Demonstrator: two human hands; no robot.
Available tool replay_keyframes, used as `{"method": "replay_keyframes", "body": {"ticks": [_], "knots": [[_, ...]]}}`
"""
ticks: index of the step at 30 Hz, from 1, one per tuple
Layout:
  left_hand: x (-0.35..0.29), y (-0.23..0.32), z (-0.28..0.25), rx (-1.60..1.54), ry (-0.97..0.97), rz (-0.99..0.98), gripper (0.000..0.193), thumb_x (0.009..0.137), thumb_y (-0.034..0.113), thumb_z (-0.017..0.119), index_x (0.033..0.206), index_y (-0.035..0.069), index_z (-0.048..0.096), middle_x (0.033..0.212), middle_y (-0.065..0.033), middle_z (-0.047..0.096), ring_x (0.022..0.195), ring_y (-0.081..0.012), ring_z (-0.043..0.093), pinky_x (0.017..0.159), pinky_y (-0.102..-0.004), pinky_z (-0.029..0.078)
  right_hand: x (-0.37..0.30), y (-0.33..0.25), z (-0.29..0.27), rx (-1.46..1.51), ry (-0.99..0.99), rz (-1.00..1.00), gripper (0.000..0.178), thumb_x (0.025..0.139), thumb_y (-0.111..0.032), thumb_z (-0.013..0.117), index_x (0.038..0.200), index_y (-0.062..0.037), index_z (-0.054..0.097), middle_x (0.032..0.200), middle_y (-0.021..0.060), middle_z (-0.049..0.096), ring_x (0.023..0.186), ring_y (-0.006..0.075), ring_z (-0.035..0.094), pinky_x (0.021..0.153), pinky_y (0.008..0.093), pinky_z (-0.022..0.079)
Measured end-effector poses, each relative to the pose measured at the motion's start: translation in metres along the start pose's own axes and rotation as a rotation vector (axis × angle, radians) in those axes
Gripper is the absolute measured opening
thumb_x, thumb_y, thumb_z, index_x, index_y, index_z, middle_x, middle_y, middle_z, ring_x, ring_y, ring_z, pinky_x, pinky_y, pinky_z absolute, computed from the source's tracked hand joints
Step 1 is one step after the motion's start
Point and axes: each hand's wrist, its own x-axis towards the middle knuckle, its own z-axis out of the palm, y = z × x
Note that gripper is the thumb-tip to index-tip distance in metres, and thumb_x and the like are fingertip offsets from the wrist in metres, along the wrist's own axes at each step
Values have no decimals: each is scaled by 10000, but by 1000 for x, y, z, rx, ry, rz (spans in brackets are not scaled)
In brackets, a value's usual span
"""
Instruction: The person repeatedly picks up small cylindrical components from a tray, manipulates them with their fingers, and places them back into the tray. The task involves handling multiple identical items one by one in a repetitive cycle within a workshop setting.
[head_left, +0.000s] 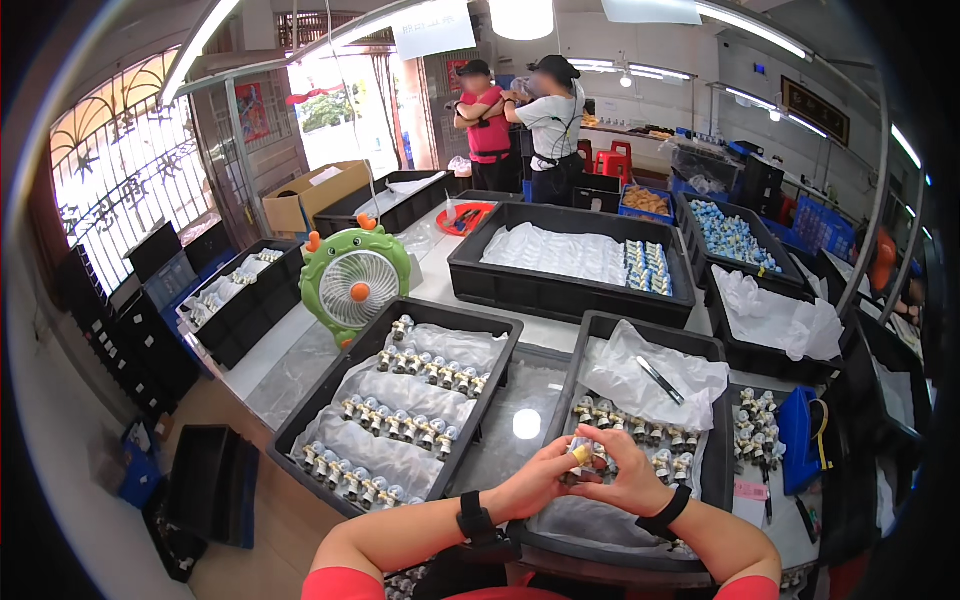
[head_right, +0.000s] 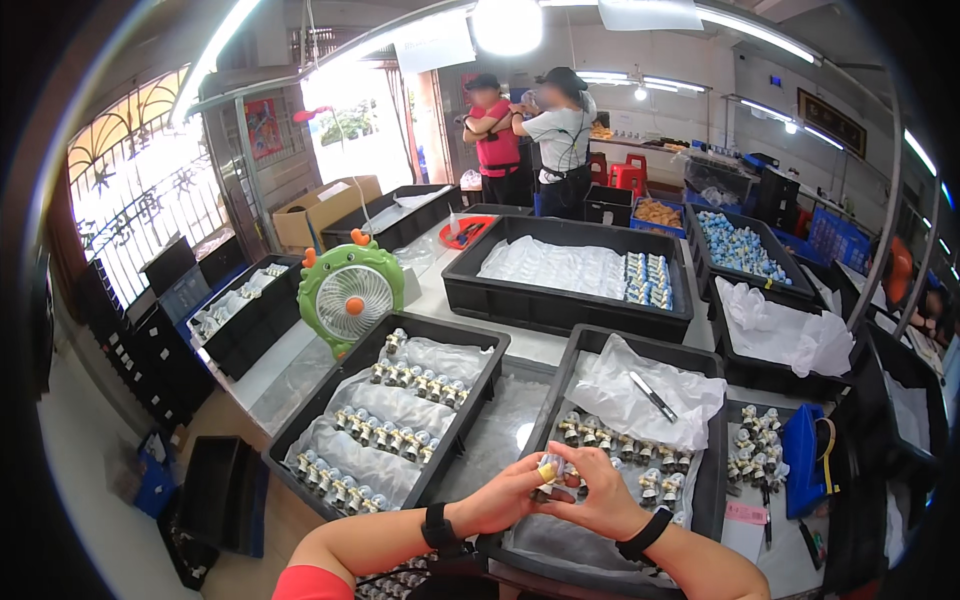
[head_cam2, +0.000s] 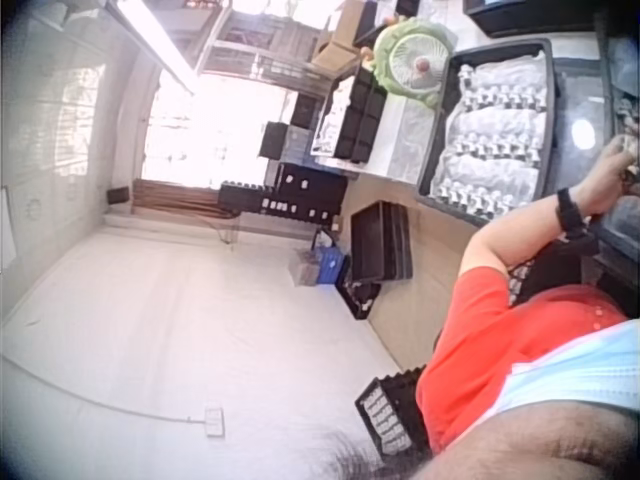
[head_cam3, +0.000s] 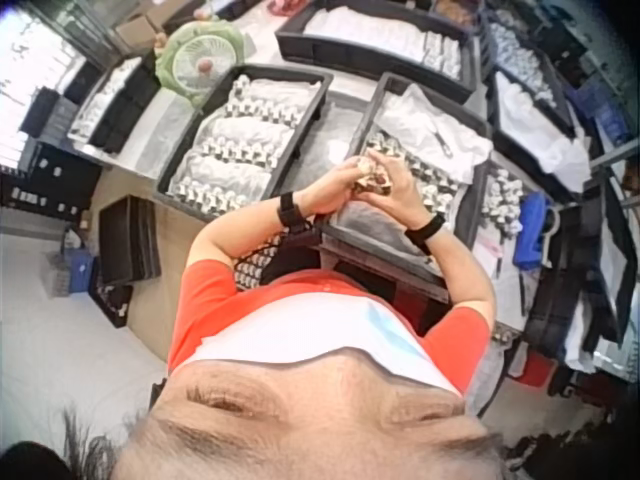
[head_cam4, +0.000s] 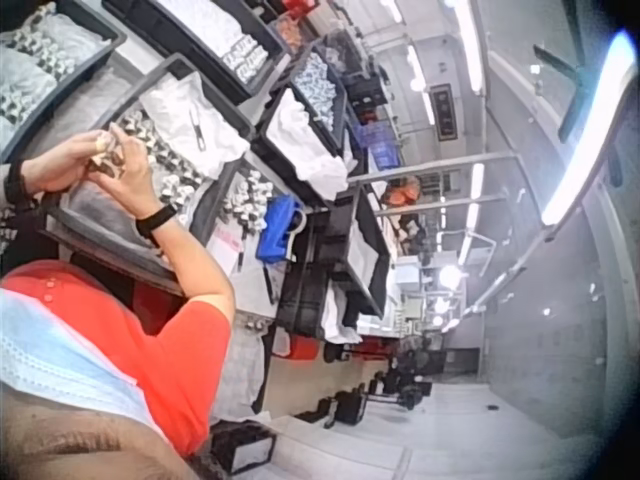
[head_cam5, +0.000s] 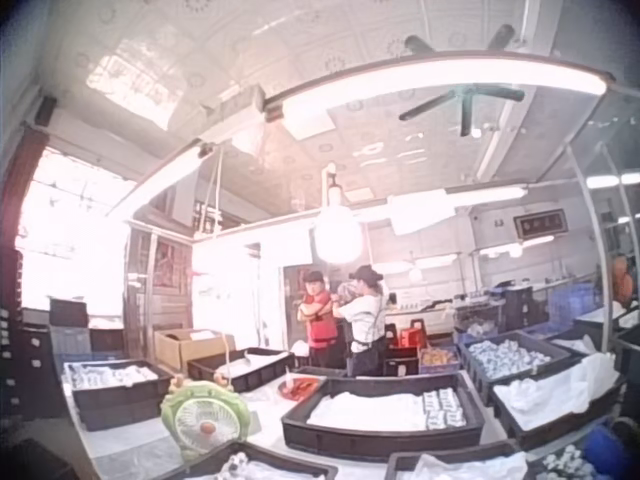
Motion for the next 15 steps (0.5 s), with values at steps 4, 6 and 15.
{"method": "replay_keyframes", "body": {"ticks": [4, 6, 15], "knots": [[1, -3, -2, -1, -5, 7, 429, 980, 310, 460, 1334, 90, 360, 1216, -84, 520, 1043, -183, 558, 901, -362, 471, 0, -2, 0, 13, -5, 7, 791, 629, -189, 838, 1312, -63, 460, 1146, 125, 564, 1030, 282, 545, 893, 358, 438], [0, -2, 2, -10, 11, 18, 392, 969, 303, 483, 1292, 98, 395, 1159, -60, 542, 993, -145, 564, 866, -331, 476, 0, -4, -1, 15, -10, 17, 793, 628, -186, 838, 1314, -67, 459, 1146, 125, 566, 1026, 283, 546, 890, 358, 440], [0, -2, -1, 9, 8, 13, 410, 982, 293, 453, 1329, 94, 364, 1220, -86, 516, 1051, -186, 552, 903, -354, 461, 1, -4, -1, 15, 7, -9, 795, 623, -172, 834, 1313, -54, 456, 1143, 130, 566, 1016, 287, 544, 882, 361, 442]]}}
